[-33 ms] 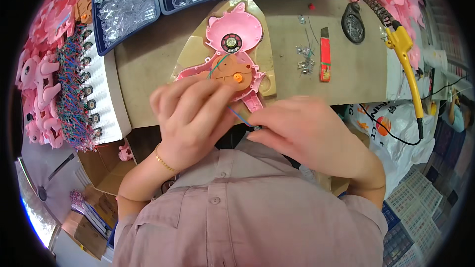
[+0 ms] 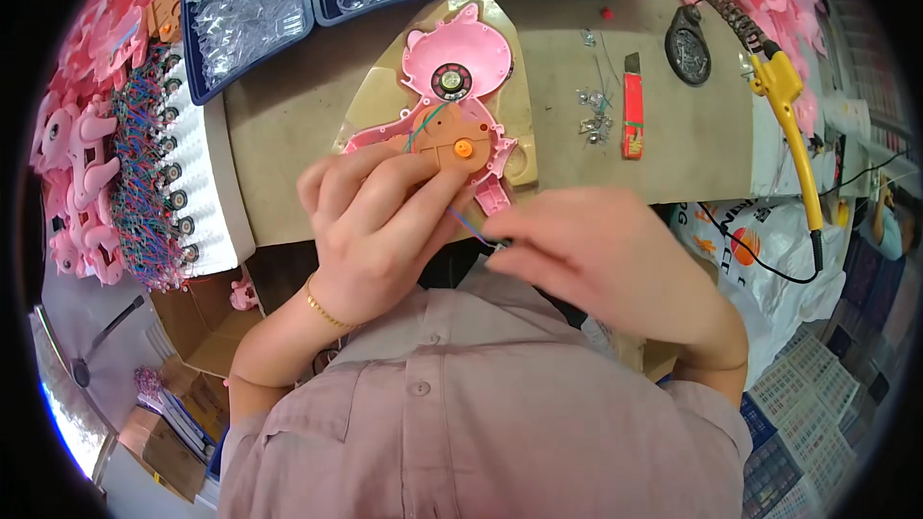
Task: Assembling plastic toy pony figures by connecting internal electronics and joining body halves using a heat tool.
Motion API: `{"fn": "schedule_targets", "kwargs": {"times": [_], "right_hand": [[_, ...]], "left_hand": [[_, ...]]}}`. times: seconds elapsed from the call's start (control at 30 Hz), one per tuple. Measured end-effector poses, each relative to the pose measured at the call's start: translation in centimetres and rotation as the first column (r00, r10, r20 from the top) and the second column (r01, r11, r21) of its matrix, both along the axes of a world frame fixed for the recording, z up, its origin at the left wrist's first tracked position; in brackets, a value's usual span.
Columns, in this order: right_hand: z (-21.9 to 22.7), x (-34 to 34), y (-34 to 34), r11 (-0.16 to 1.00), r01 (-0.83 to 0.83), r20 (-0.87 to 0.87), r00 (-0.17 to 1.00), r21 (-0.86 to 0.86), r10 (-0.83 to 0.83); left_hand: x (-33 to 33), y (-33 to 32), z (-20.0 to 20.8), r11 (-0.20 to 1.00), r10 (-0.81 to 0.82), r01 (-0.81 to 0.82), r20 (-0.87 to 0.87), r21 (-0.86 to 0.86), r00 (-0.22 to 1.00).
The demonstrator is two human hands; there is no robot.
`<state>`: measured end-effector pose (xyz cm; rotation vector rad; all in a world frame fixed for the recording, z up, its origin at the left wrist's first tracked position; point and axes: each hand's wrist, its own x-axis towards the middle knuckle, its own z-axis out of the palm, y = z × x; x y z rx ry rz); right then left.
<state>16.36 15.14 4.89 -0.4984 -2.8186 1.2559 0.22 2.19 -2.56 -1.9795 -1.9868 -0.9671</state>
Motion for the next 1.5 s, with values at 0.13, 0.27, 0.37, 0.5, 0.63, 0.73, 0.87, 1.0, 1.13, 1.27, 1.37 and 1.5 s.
{"fn": "schedule_targets", "kwargs": {"times": [0.13,0.27,0.37,0.5,0.63,0.73,0.87,1.0,1.13,1.27,1.37,1.5], "right_hand": [[1.1,-0.4,0.9,0.888,0.282,0.208,0.954,-0.363,-0.218],[-1.4,-0.3,1.5,0.922,0.233,0.074,0.972,-0.31,-0.221],[-2.3,0.2,1.9,0.908,0.29,0.073,0.957,-0.302,-0.282],[-4.1,1.1,0.9,0.798,0.491,0.157,0.871,-0.349,-0.466],[-6.5,2.5,-2.6,0.81,0.264,-0.217,0.961,0.524,-0.172],[-7.4,3.1,-4.4,0.829,0.283,-0.285,0.946,0.481,-0.158],[-6.8,3.8,-4.1,0.929,0.369,-0.094,0.926,0.009,-0.367],[-4.6,1.3,-1.4,0.806,0.545,-0.037,0.823,-0.234,-0.567],[-5.7,-2.1,0.1,0.885,0.287,-0.261,0.945,0.366,-0.199],[-4.9,-1.1,1.2,0.959,0.28,-0.148,0.951,0.032,-0.273],[-4.5,-1.1,1.7,0.969,0.247,-0.156,0.957,-0.013,-0.246],[-4.4,-1.5,1.1,0.934,0.344,-0.074,0.934,-0.096,-0.351]], "left_hand": [[0.2,0.2,0.2,0.999,-0.031,0.031,-0.009,0.01,0.999],[-0.1,0.1,0.3,0.997,-0.075,0.074,0.011,0.027,0.997],[-0.7,-0.9,-0.1,0.997,-0.058,0.055,0.054,0.063,0.997],[-1.4,-3.1,-0.9,0.998,-0.002,0.006,0.063,-0.06,0.998],[-0.9,-2.4,0.0,0.989,0.085,-0.093,-0.073,-0.114,0.994],[-0.2,-2.2,0.6,0.988,0.123,-0.129,-0.067,-0.082,0.99],[-0.4,-1.6,0.4,0.993,-0.078,0.072,-0.059,-0.096,0.995],[-0.5,-1.5,1.0,0.991,-0.094,0.082,-0.117,-0.103,0.989],[0.1,-1.4,1.5,0.99,-0.095,0.065,-0.259,-0.122,0.961],[0.1,-1.1,1.4,0.986,-0.143,0.104,-0.341,-0.128,0.929],[0.2,-1.0,1.1,0.984,-0.155,0.116,-0.341,-0.133,0.927],[0.4,-1.1,0.9,0.988,-0.117,0.079,-0.314,-0.13,0.942]]}}
